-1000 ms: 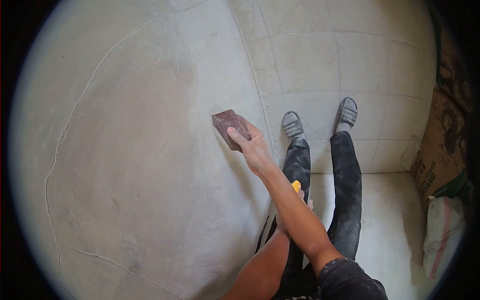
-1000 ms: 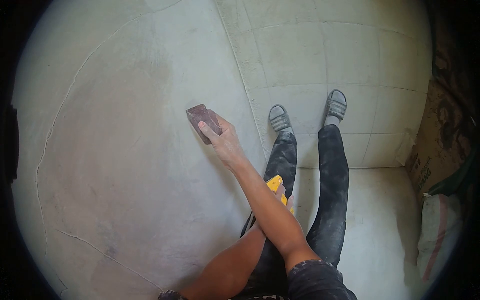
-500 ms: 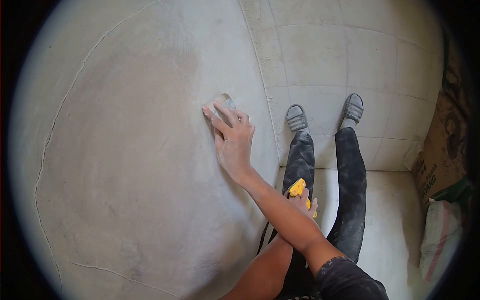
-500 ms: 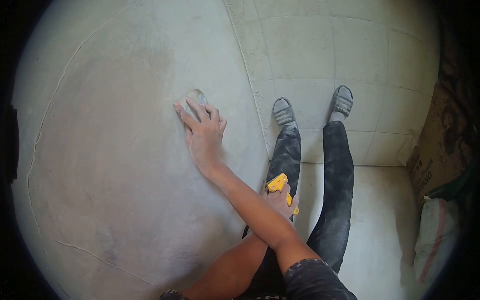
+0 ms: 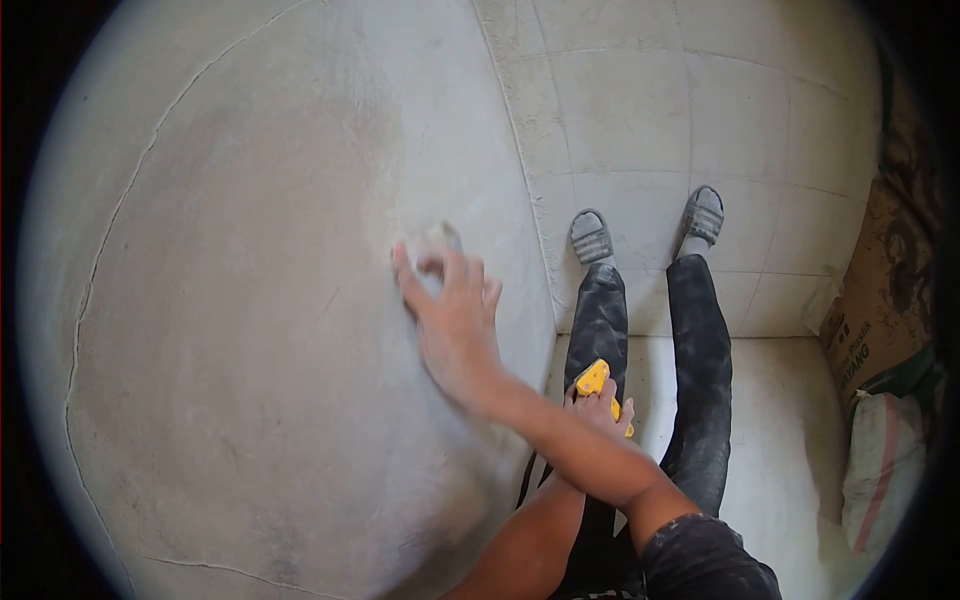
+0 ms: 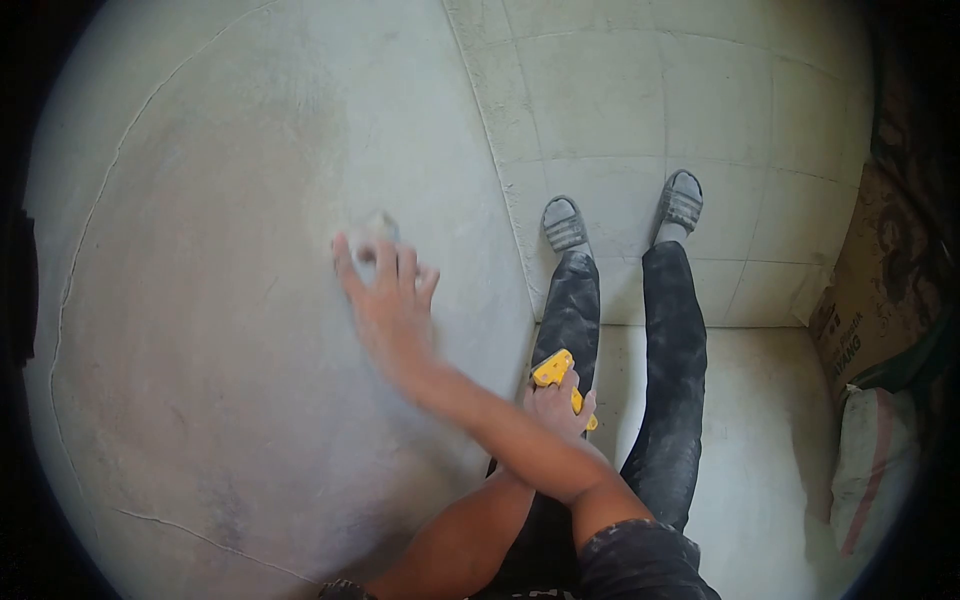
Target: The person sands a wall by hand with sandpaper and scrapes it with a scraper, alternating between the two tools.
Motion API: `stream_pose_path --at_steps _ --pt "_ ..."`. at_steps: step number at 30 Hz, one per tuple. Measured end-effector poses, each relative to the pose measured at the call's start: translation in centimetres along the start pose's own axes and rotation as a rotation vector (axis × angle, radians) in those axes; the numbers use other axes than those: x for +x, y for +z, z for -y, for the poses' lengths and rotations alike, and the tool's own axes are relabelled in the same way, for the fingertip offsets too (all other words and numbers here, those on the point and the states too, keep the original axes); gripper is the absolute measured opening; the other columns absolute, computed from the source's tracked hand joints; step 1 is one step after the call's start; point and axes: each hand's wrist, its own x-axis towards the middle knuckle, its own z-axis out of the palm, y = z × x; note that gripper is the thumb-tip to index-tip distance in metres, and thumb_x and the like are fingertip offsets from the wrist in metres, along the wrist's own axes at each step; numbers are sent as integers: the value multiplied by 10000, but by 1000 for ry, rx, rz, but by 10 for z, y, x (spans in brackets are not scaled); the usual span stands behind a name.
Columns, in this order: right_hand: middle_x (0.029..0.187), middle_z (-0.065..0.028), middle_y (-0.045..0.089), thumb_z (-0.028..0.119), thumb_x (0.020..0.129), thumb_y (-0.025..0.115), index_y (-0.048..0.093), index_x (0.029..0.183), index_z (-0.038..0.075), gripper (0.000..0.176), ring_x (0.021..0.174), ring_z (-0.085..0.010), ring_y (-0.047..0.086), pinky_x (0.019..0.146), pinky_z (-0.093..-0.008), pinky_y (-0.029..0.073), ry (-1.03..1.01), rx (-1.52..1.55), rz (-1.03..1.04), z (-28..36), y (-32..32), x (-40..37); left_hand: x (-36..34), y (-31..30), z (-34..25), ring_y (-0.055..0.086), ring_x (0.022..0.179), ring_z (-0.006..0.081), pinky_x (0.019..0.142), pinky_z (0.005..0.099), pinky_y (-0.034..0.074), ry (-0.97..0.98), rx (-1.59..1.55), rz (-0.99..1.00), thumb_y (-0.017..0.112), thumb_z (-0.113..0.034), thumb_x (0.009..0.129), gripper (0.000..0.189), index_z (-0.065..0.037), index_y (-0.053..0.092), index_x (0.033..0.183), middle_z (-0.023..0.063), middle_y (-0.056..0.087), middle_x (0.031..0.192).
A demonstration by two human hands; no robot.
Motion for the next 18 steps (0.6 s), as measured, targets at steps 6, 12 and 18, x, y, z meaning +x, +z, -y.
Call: stream_pose_path --at_steps 6,12,18 --pt "1286 -127 485 -39 858 545 507 1530 143 698 1154 -303 459 933 -467 341 10 -93 37 8 -4 -2 3 -5 1 687 944 387 1012 545 432 63 -6 -35 644 -433 935 453 -62 605 1193 210 722 888" --pt "1282 -120 472 -26 863 534 487 1547 162 711 1174 -311 458 960 -484 342 58 -67 42 3 -7 13 -1 -4 -2 694 918 387 1017 543 431 58 48 -91 640 -428 938 462 -59 593 1212 203 723 886" --pt "1273 -106 470 -52 841 566 501 1522 100 700 1154 -301 450 948 -467 345 9 0 -26 -11 -5 35 -15 -25 -10 702 927 379 1014 539 434 214 147 -129 635 -437 938 466 -60 596 1210 196 726 887"
